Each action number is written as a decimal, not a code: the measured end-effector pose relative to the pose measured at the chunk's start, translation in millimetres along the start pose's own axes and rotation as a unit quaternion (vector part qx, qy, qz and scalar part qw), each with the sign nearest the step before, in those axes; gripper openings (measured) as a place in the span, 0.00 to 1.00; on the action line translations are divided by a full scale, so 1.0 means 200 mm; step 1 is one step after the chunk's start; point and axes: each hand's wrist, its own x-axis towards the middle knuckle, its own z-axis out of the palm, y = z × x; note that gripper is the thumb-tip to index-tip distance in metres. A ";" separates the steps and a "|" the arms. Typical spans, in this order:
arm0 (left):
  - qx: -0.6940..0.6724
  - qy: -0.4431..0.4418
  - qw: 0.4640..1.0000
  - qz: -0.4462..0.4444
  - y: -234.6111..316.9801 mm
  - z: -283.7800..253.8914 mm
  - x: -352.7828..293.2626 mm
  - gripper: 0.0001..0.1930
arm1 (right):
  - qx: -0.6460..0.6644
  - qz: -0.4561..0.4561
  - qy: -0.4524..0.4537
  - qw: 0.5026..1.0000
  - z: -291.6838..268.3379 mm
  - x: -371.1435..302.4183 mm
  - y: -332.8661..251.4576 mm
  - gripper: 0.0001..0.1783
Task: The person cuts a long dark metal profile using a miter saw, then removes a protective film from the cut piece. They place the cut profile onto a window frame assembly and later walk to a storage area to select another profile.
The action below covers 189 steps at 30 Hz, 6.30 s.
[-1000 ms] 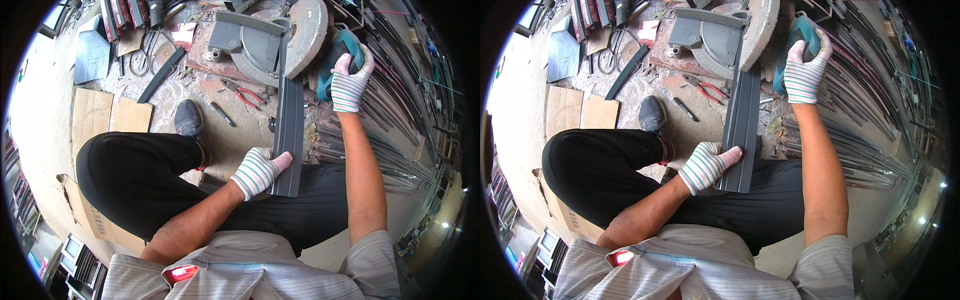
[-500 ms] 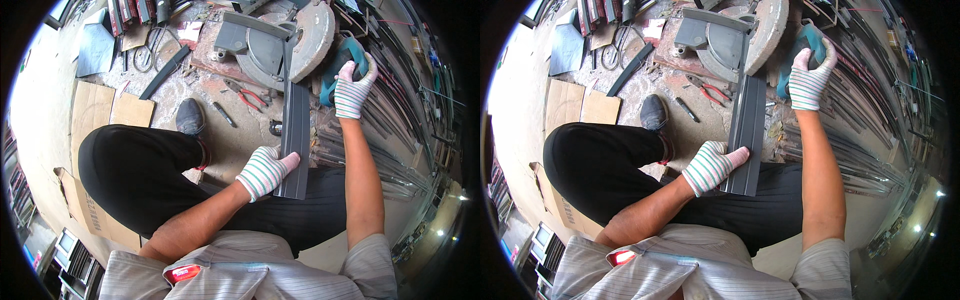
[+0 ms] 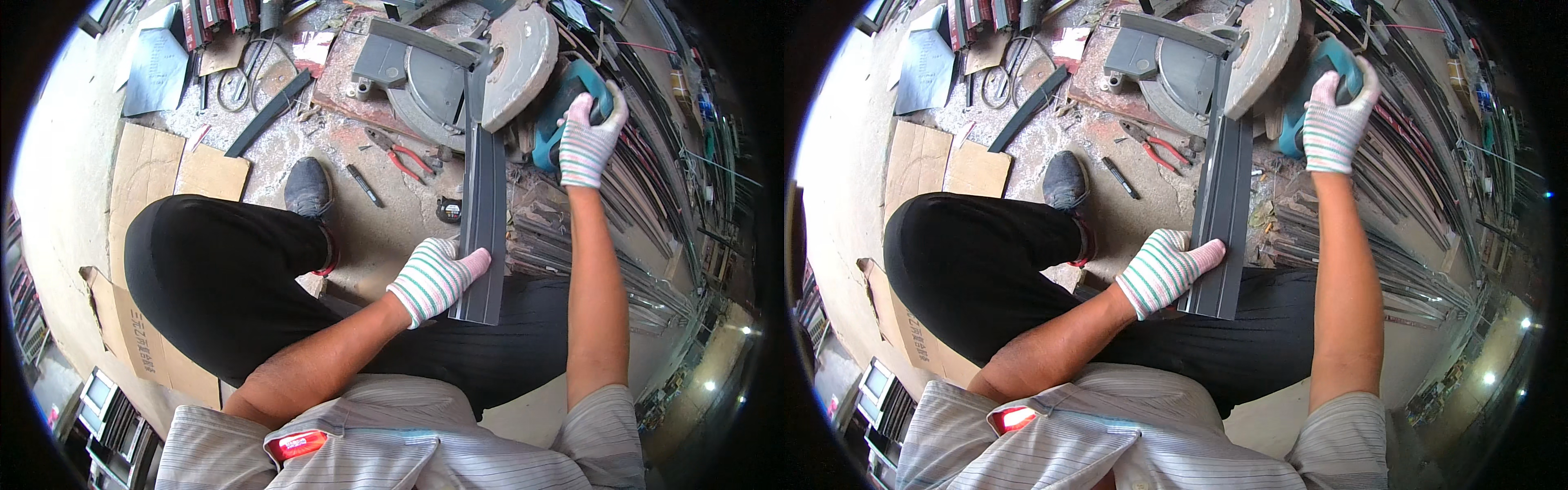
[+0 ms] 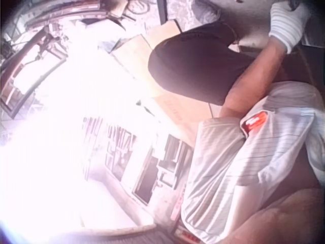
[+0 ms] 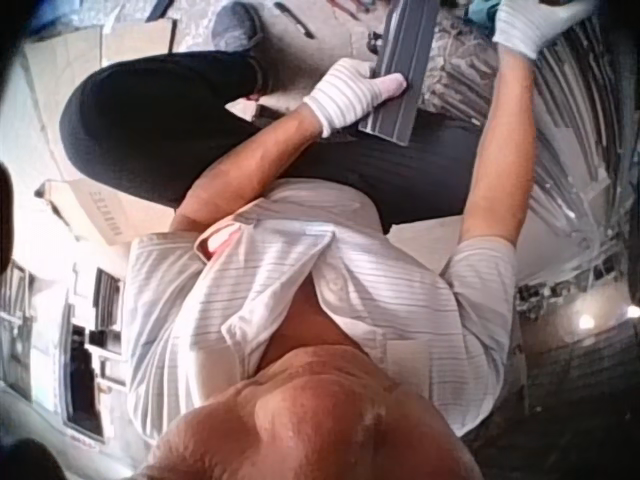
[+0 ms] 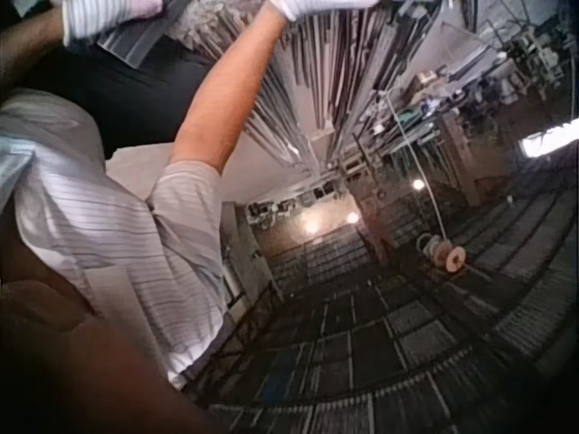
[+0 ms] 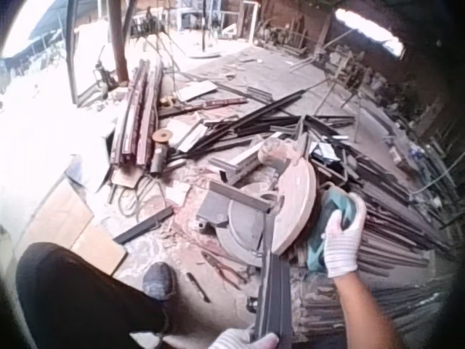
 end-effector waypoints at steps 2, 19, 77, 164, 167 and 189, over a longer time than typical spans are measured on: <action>-0.020 0.004 1.000 0.003 -0.02 0.01 0.01 0.23 | 0.013 0.013 -0.015 1.000 0.00 0.09 -0.06 0.25; -0.021 0.010 0.996 -0.084 -0.12 0.01 0.05 0.22 | -0.050 0.068 -0.063 0.994 0.00 0.75 -0.27 0.15; 0.022 0.006 0.989 -0.148 -0.33 -0.09 0.06 0.20 | -0.256 0.049 0.024 0.965 -0.22 0.70 0.07 0.44; 0.053 -0.245 0.967 -0.048 -0.27 -0.03 -0.37 0.12 | -0.209 0.358 -0.339 0.845 0.00 -1.03 -0.23 0.34; 0.040 -0.242 0.968 -0.047 -0.27 -0.03 -0.38 0.11 | -0.184 0.362 -0.369 0.836 0.01 -1.06 -0.18 0.33; 0.057 -0.207 0.973 -0.083 -0.31 -0.07 -0.42 0.14 | -0.312 0.251 -0.417 0.816 0.11 -1.09 -0.21 0.31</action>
